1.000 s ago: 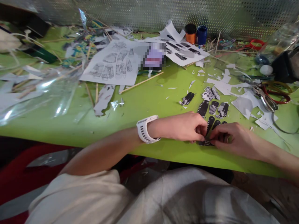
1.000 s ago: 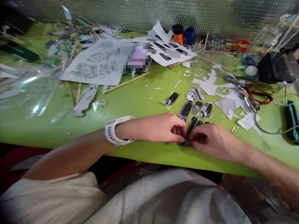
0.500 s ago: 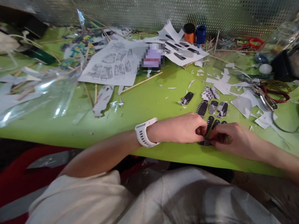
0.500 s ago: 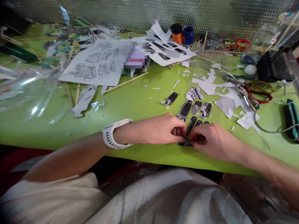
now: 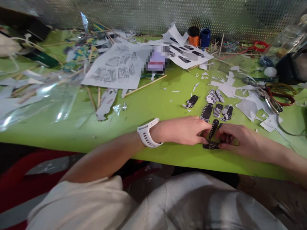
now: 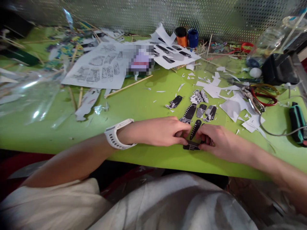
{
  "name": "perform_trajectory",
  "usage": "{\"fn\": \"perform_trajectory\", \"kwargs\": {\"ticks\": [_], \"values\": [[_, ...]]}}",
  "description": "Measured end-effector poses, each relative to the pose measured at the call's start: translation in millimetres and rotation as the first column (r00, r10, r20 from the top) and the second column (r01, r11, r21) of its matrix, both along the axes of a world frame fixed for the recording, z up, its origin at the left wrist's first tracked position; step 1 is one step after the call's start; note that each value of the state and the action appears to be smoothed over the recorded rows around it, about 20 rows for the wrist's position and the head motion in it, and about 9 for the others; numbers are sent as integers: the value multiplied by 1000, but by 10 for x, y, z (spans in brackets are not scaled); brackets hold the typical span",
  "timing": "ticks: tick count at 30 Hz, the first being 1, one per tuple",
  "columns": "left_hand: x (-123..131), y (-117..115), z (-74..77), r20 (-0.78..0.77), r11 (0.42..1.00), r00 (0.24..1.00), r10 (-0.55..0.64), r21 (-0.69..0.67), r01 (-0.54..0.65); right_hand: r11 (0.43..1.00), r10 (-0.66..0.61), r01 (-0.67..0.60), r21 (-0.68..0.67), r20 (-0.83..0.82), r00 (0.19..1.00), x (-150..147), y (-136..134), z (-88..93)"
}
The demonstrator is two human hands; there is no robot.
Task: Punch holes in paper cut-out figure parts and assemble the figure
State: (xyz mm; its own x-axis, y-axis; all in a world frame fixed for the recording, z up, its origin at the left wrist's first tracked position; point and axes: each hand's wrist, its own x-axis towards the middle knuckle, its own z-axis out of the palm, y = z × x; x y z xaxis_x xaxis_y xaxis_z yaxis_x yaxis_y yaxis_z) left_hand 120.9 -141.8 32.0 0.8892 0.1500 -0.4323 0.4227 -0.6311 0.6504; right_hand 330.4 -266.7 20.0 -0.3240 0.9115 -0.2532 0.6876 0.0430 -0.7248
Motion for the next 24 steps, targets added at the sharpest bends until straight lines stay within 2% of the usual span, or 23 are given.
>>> {"fn": "perform_trajectory", "kwargs": {"ticks": [3, 6, 8, 11, 16, 18, 20, 22, 23, 24], "values": [[-8, 1, -14, 13, 1000, 1000, -17, 14, 16, 998, -30, 29, -52, -16, 999, 21, 12, 33], [-19, -1, -12, 17, 999, 1000, -10, 31, 9, 983, -84, 61, -175, -124, 989, 97, 42, 73], [-30, -12, -7, 19, 998, 1000, -18, 62, 17, 977, -132, 98, -190, -176, 976, 148, 59, 96], [-49, -52, -6, 22, 986, 998, -59, 157, 55, 986, -135, 124, -109, -97, 986, 158, 58, 100], [-68, -148, 2, -22, 932, 993, -118, 343, 118, 994, 11, -24, 103, 124, 992, 25, -8, 22], [-75, -139, 33, -16, 920, 993, -118, 374, 115, 988, 32, -57, 144, 170, 985, -2, -25, 4], [-91, -57, 76, 28, 935, 997, -73, 349, 59, 993, 17, -36, 115, 163, 986, 5, -24, 13], [-121, 104, 110, 93, 947, 995, 47, 312, -74, 999, -27, 21, 50, 112, 993, 37, -9, 33], [-141, 205, 115, 118, 926, 984, 133, 340, -166, 999, -51, 49, 16, 80, 996, 55, -1, 40], [-163, 313, 109, 148, 874, 960, 239, 397, -279, 997, -74, 75, -14, 50, 996, 73, 7, 43]]}}
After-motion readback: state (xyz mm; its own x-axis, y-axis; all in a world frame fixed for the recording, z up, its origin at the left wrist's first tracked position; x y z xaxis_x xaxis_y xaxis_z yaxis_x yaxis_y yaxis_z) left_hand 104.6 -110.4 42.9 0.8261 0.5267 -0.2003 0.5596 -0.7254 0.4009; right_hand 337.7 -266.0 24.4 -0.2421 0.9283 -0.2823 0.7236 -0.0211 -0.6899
